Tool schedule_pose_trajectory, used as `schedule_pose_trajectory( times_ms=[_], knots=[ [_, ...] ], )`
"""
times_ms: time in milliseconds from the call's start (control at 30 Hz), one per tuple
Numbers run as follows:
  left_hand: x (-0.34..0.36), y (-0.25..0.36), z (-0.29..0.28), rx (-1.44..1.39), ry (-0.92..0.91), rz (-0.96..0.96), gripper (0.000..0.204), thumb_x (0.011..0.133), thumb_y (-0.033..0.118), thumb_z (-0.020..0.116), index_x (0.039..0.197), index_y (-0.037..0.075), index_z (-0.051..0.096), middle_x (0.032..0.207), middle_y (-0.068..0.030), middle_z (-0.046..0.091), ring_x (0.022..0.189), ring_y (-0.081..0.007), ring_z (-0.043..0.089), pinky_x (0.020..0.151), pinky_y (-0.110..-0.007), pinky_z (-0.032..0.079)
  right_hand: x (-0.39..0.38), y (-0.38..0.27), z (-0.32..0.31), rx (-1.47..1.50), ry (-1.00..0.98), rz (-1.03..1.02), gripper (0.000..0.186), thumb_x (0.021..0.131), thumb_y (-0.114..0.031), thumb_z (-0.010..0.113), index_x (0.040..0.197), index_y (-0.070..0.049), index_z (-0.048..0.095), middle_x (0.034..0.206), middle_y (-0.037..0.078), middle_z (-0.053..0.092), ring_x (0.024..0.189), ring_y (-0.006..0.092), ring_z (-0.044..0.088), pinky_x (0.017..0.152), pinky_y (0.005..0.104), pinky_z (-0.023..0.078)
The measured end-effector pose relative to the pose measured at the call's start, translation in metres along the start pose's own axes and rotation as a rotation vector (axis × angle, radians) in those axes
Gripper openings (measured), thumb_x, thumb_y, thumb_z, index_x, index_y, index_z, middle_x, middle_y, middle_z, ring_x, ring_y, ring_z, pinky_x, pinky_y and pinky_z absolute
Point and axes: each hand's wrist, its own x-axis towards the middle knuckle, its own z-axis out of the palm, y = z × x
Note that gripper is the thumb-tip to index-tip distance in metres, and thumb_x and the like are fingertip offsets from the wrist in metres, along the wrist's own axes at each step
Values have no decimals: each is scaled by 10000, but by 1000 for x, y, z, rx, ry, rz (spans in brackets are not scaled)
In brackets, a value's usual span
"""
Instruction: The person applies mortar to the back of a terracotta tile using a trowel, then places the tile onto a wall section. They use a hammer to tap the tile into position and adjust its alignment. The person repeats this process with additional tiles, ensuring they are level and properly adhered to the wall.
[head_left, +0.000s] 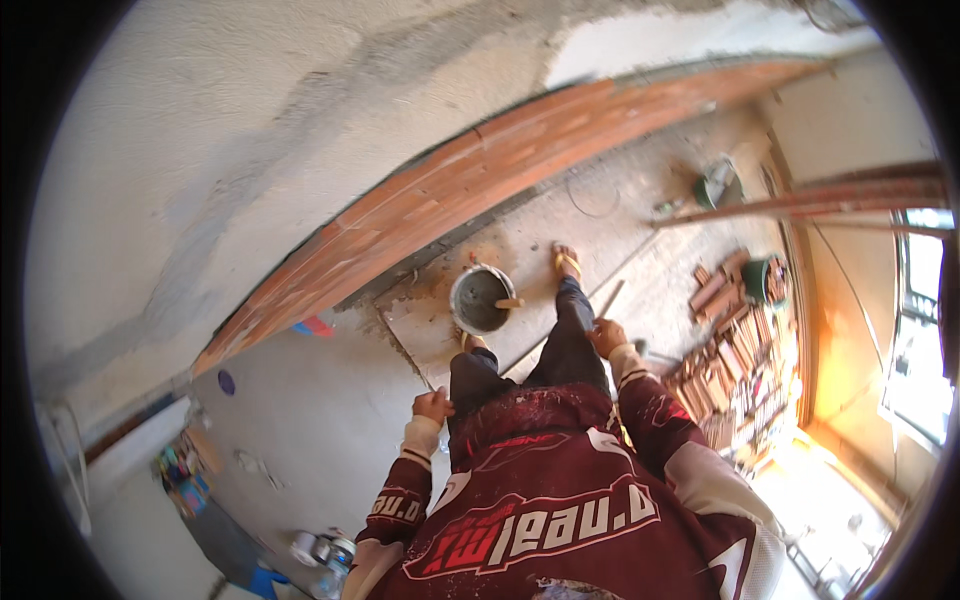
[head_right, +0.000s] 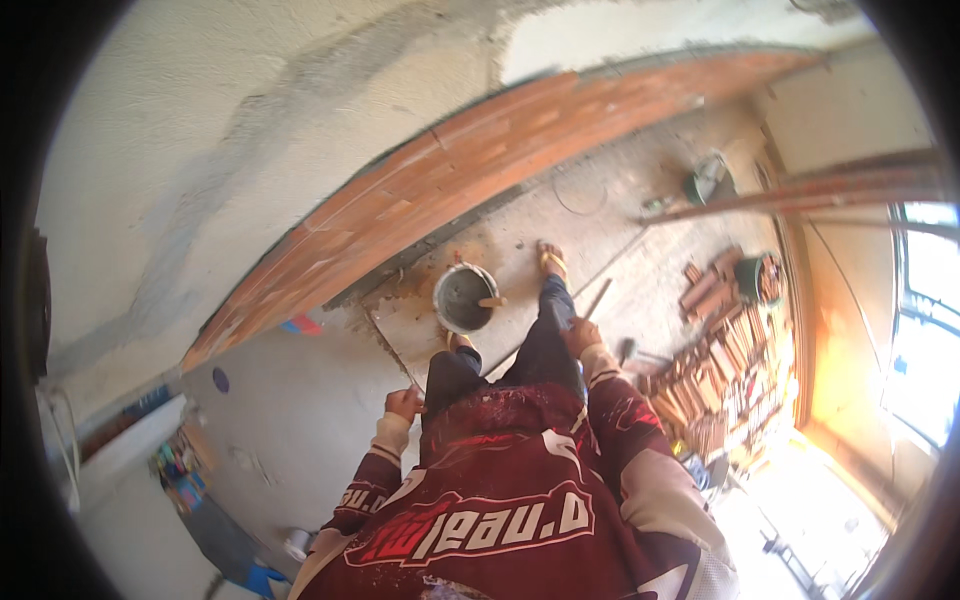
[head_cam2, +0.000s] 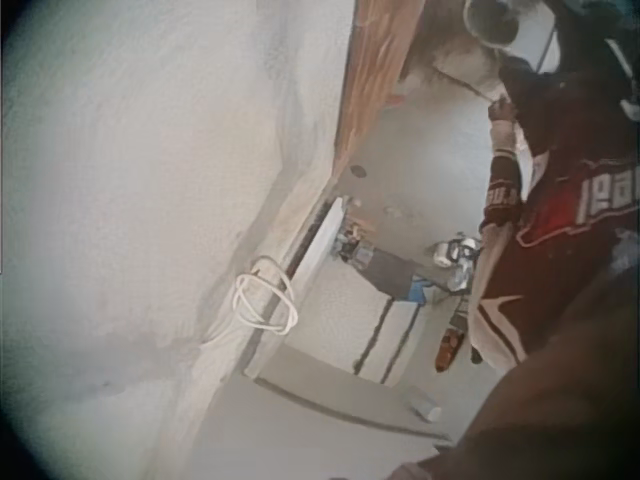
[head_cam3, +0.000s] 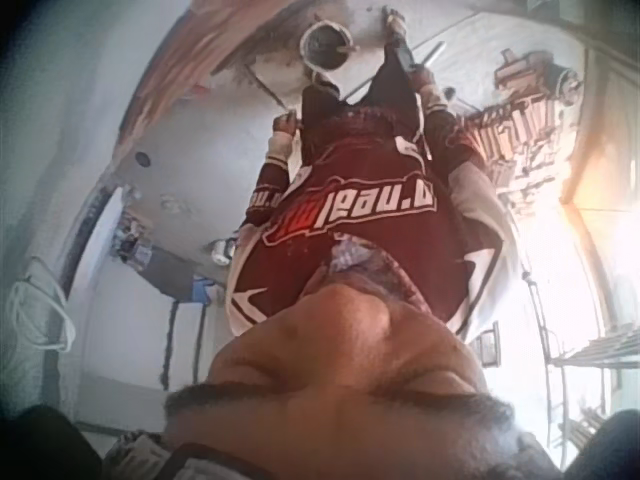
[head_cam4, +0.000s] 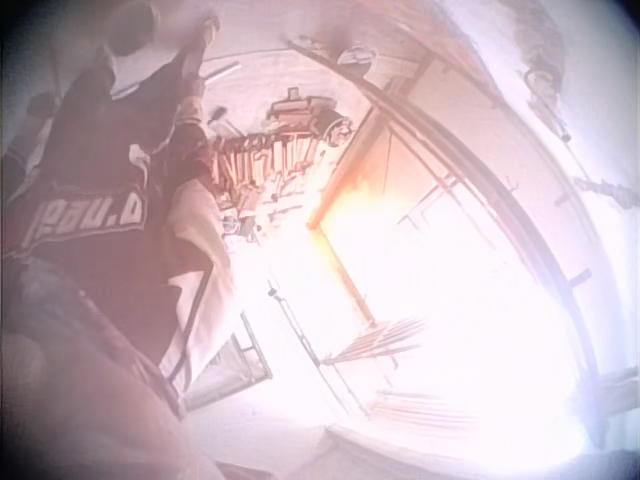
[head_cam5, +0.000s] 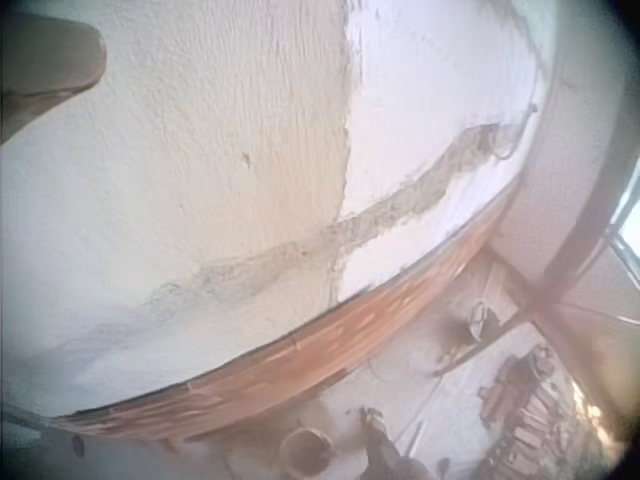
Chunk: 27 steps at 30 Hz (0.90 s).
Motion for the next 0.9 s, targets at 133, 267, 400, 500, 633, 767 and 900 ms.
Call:
schedule_pose_trajectory(
  times_ms=[133,267,400,500,633,767,900],
  knots=[
    [10,-53,-50,142,-141,30,298,927,192,455,962,-75,584,745,-162,665,613,-249,674,586,-337,531,-109,34,65,108,66,240,437,809,-351,645,1091,-17,648,1005,213,664,982,348,629,873,407,481],
    [35,-83,-78,379,-225,46,398,830,25,495,1226,-12,478,883,-175,665,721,-227,673,643,-336,536,-185,55,97,204,-21,526,463,823,-368,629,1117,-11,642,1041,209,659,1030,347,614,905,404,469],
    [69,-108,-86,507,-263,-21,373,802,158,627,1147,24,575,852,-123,672,719,-202,640,675,-321,515,-190,97,147,163,-100,557,452,815,-342,645,1141,-31,626,1052,208,654,1026,362,608,906,408,468],
    [65,-107,-69,576,-297,-120,375,818,180,658,1143,11,583,879,-116,673,773,-213,639,715,-336,515,-140,107,158,282,15,574,432,807,-318,654,1128,-30,622,1054,220,645,1029,373,597,901,422,465],
    [57,-92,-14,629,-237,-172,570,829,266,686,1292,14,469,1140,-182,599,1030,-263,590,849,-371,491,-20,169,211,303,100,404,418,803,-292,654,1133,-53,562,1062,240,612,1014,408,574,883,446,458],
    [82,-77,34,468,-195,-316,906,763,329,748,1443,7,242,1364,-230,424,1243,-348,442,1016,-389,373,102,249,268,202,28,456,467,785,-266,669,1184,-94,499,1023,233,605,975,408,580,846,462,469],
    [110,-59,86,681,2,-212,1051,699,359,772,1457,-12,146,1404,-263,344,1297,-372,363,1061,-407,311,198,335,307,-60,112,461,564,712,-281,750,1213,-223,496,1155,201,532,1063,374,530,867,484,439]
  ],
)
